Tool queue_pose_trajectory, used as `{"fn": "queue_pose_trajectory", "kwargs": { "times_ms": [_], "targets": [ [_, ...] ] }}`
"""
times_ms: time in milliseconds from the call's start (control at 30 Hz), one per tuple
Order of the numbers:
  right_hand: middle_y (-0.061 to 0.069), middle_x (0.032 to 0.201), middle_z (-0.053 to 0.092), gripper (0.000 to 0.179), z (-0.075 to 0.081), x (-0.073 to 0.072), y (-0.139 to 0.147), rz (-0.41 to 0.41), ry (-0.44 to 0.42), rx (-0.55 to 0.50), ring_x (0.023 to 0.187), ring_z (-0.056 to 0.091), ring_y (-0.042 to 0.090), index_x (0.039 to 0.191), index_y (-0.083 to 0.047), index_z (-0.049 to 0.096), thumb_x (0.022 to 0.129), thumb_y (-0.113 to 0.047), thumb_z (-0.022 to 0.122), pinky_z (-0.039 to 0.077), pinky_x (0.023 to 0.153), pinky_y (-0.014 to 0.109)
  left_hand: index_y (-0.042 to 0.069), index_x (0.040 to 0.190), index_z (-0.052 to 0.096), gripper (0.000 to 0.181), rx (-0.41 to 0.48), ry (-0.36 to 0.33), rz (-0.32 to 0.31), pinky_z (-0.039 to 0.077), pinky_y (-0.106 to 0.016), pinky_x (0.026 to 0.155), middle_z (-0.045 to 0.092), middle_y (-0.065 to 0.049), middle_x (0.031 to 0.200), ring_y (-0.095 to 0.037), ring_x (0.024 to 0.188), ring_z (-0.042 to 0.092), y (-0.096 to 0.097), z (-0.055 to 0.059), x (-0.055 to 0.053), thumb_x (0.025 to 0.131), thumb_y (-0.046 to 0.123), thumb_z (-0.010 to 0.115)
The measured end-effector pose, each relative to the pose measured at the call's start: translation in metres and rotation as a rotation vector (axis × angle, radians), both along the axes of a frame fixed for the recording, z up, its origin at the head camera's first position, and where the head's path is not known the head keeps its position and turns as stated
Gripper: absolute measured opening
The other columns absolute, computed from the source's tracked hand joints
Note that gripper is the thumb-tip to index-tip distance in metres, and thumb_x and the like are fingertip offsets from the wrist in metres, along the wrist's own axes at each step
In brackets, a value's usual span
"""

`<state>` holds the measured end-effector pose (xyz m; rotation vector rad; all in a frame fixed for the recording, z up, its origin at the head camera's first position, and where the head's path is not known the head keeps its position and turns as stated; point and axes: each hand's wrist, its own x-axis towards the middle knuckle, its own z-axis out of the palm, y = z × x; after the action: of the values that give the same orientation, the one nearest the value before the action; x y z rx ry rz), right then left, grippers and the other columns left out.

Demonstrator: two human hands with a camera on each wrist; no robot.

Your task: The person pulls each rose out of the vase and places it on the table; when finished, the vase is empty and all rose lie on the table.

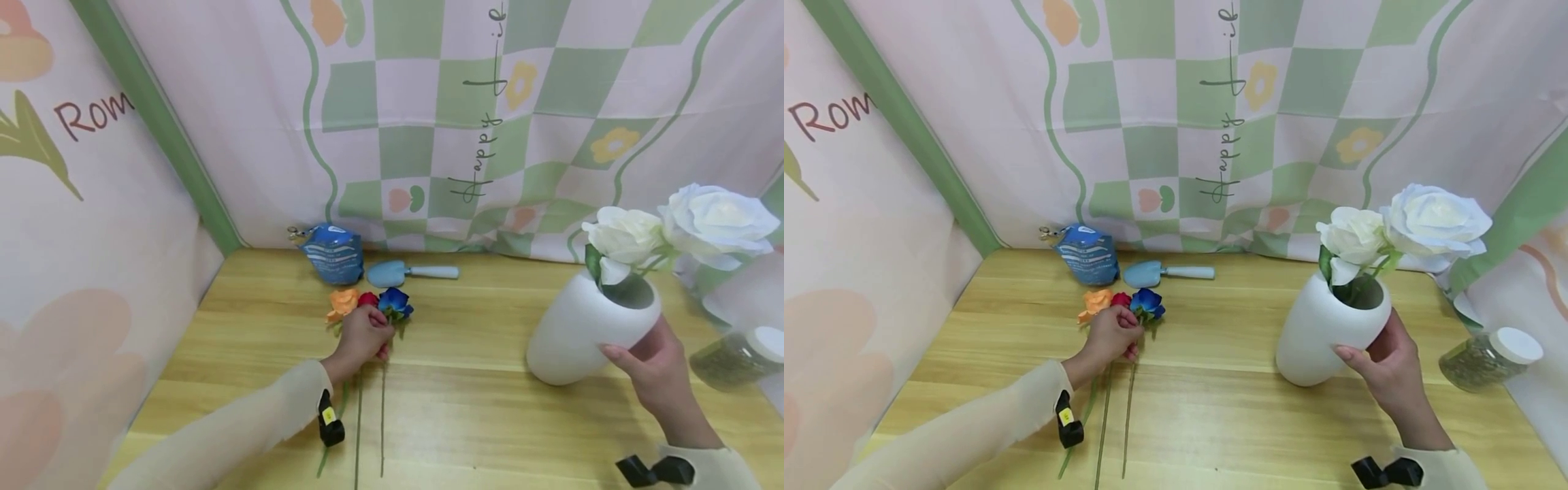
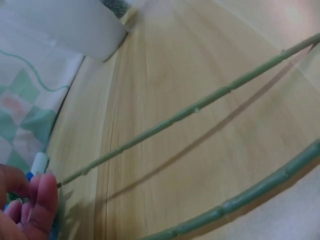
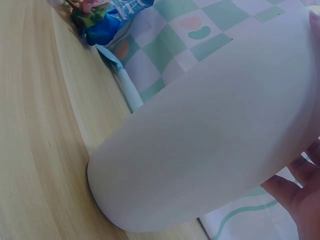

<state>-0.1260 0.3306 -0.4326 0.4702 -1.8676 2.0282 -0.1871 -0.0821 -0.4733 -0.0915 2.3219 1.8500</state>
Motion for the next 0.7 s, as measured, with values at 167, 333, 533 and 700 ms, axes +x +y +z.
{"fn": "queue_pose_trajectory", "kwargs": {
  "times_ms": [167,333,533,700],
  "targets": [
    [0.0,0.121,0.065,0.073,-0.001,0.001,0.001,-0.019,-0.008,-0.003,0.106,0.065,0.007,0.142,-0.001,0.049,0.076,0.028,0.058,0.055,0.088,0.011,0.002,0.088,0.051,0.015,0.0,0.013,-0.018,0.057,-0.036,0.043,0.057,-0.006,0.061,-0.016,0.04,0.059,0.0,0.001,0.001,0.086,-0.002,0.066],
    [-0.002,0.121,0.064,0.073,0.001,0.002,0.002,-0.032,-0.016,0.022,0.106,0.064,0.005,0.142,-0.003,0.049,0.076,0.027,0.058,0.054,0.087,0.01,0.004,0.084,0.053,0.015,-0.016,0.058,-0.02,0.051,-0.03,0.04,0.054,-0.003,0.056,-0.018,0.037,0.054,0.0,0.003,0.002,0.086,0.001,0.068],
    [-0.001,0.12,0.065,0.072,0.002,0.002,-0.001,-0.032,-0.008,0.006,0.104,0.065,0.006,0.141,-0.001,0.049,0.076,0.027,0.059,0.055,0.087,0.011,0.005,0.083,0.054,0.015,0.071,0.09,-0.023,0.045,-0.024,0.038,0.051,0.0,0.058,-0.016,0.038,0.05,0.009,0.01,0.004,0.088,0.004,0.069],
    [-0.002,0.118,0.066,0.071,0.0,0.002,0.0,-0.059,-0.034,0.014,0.103,0.065,0.005,0.14,-0.004,0.051,0.076,0.027,0.058,0.055,0.085,0.01,0.004,0.082,0.053,0.016,0.16,0.129,-0.072,0.045,-0.023,0.04,0.05,-0.001,0.06,-0.013,0.039,0.048,0.022,0.023,0.004,0.089,0.003,0.067]
  ]
}}
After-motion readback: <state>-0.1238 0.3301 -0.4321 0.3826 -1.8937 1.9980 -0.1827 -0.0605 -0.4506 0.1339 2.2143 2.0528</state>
